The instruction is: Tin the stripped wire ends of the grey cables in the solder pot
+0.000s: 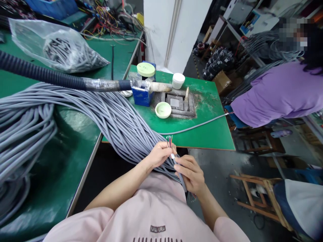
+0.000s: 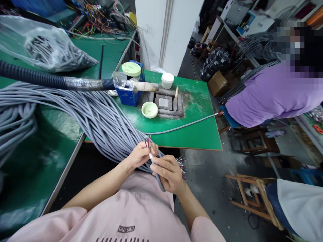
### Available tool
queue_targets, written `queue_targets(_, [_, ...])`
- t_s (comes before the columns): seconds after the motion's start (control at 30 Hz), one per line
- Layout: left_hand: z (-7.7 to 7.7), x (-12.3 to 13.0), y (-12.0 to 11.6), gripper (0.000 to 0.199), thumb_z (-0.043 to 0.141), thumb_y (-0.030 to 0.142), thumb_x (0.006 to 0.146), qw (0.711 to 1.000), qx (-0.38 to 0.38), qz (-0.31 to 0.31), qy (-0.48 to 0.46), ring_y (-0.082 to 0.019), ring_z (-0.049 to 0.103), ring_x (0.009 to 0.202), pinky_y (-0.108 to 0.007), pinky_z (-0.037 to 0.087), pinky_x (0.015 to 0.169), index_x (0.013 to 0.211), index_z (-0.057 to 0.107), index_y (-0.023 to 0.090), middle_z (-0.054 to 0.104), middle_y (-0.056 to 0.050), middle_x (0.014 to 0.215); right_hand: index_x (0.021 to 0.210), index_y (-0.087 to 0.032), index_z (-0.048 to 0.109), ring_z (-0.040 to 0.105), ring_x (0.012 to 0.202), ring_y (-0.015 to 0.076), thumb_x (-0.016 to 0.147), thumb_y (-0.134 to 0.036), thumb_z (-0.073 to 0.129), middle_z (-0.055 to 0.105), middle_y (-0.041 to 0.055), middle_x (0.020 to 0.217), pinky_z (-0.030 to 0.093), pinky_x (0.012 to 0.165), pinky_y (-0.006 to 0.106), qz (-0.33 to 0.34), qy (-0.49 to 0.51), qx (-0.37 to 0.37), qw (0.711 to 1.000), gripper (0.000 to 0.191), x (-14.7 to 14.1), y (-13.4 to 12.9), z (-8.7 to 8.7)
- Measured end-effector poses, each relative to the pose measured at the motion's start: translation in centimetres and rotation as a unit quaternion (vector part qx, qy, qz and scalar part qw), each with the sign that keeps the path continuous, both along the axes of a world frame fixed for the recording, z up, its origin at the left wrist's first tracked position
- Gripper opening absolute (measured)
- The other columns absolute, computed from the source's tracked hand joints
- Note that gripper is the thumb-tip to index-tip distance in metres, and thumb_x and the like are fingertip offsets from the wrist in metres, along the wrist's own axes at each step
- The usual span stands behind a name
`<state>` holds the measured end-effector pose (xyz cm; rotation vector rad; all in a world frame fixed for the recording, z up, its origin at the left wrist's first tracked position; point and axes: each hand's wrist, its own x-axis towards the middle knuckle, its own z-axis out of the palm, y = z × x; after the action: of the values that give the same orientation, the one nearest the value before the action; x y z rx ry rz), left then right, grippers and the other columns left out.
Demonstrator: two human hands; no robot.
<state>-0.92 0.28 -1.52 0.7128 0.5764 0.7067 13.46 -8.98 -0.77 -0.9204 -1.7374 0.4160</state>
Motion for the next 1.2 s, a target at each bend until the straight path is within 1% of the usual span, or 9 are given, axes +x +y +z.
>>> queue_targets(0.1, [-0.1,0.0,-0.1,0.048,0.079,0.055,0.060,1.000,0.011,-0.011,-0.021,-0.009,0.040,0.050,-0.025,0.029,0.051,0.048,0.059,0.013,0.043,0.001,0.046,0.128,-0.024,0.057,0.063,0.098,0.0230,0.082,-0.006,0.056,0.069,0.0106,0.114,0.056,0.077,0.043,0.008,-0.014,0.001,1.000,0.050,-0.3,0.0,-0.2])
queue_targets(0.23, [-0.1,0.1,-0.2,0.050,0.077,0.054,0.063,1.000,-0.013,0.003,-0.019,-0.009,0.038,0.049,-0.025,0.028,0.051,0.043,0.054,0.014,0.041,0.002,0.043,0.126,-0.022,0.058,0.061,0.100,0.0236,0.080,-0.005,0.058,0.068,0.0113,0.115,0.054,0.078,0.043,0.019,-0.033,0.001,0.999,0.049,-0.5,0.0,-0.6])
queue_targets(0.47, [0.6,0.2,0.3,0.042,0.080,0.051,0.061,0.992,-0.014,0.039,0.115,-0.008,0.049,0.052,-0.022,0.037,0.056,0.060,0.066,0.012,0.059,-0.001,0.055,0.129,-0.024,0.057,0.061,0.102,0.0228,0.081,-0.003,0.057,0.065,0.0111,0.121,0.054,0.081,0.042,-0.036,-0.043,-0.016,0.998,0.052,0.2,-0.4,-0.6])
queue_targets(0.67, [1.4,0.1,0.4,0.032,0.078,0.042,0.065,0.984,0.002,0.074,0.164,-0.007,0.049,0.050,-0.019,0.038,0.056,0.062,0.064,0.013,0.058,0.002,0.052,0.130,-0.026,0.055,0.060,0.104,0.0231,0.081,-0.001,0.053,0.063,0.0109,0.124,0.054,0.082,0.042,-0.059,-0.058,-0.021,0.996,0.055,0.2,-0.7,-0.6])
queue_targets(0.87, [1.9,0.1,0.3,0.033,0.076,0.043,0.069,0.983,0.015,0.083,0.163,-0.010,0.055,0.059,-0.020,0.042,0.062,0.056,0.064,0.014,0.060,-0.001,0.055,0.128,-0.025,0.057,0.059,0.108,0.0234,0.080,0.002,0.048,0.061,0.0120,0.124,0.053,0.083,0.042,-0.050,-0.042,-0.032,0.997,0.056,0.1,-0.8,-0.2])
queue_targets(0.97, [2.1,0.1,0.2,0.035,0.074,0.045,0.071,0.983,0.026,0.079,0.164,-0.012,0.058,0.067,-0.021,0.043,0.064,0.055,0.064,0.014,0.061,-0.002,0.057,0.120,-0.025,0.061,0.060,0.104,0.0215,0.081,0.004,0.047,0.062,0.0105,0.121,0.052,0.082,0.040,-0.052,0.000,-0.068,0.996,0.051,0.3,-0.9,0.2])
queue_targets(1.03, [2.1,0.2,0.1,0.038,0.074,0.045,0.071,0.982,0.036,0.078,0.167,-0.014,0.060,0.073,-0.022,0.043,0.067,0.052,0.062,0.015,0.062,-0.003,0.058,0.113,-0.024,0.063,0.062,0.096,0.0191,0.083,0.001,0.048,0.065,0.0083,0.111,0.052,0.080,0.036,-0.069,0.028,-0.110,0.991,0.042,0.3,-0.7,0.6])
queue_targets(1.13, [2.2,0.4,-0.2,0.037,0.075,0.044,0.069,0.979,0.057,0.077,0.180,-0.012,0.056,0.066,-0.022,0.042,0.065,0.051,0.061,0.014,0.060,-0.001,0.057,0.108,-0.022,0.060,0.064,0.080,0.0151,0.085,-0.011,0.054,0.068,0.0032,0.089,0.051,0.073,0.028,-0.121,0.054,-0.209,0.969,0.026,0.1,0.1,1.4])
queue_targets(1.2, [2.3,0.5,-0.4,0.035,0.076,0.043,0.068,0.977,0.069,0.080,0.185,-0.010,0.052,0.061,-0.021,0.040,0.062,0.053,0.062,0.014,0.059,0.000,0.058,0.099,-0.021,0.060,0.063,0.070,0.0126,0.084,-0.019,0.059,0.066,-0.0005,0.077,0.050,0.067,0.024,-0.126,0.064,-0.281,0.949,0.015,-0.1,1.0,1.9])
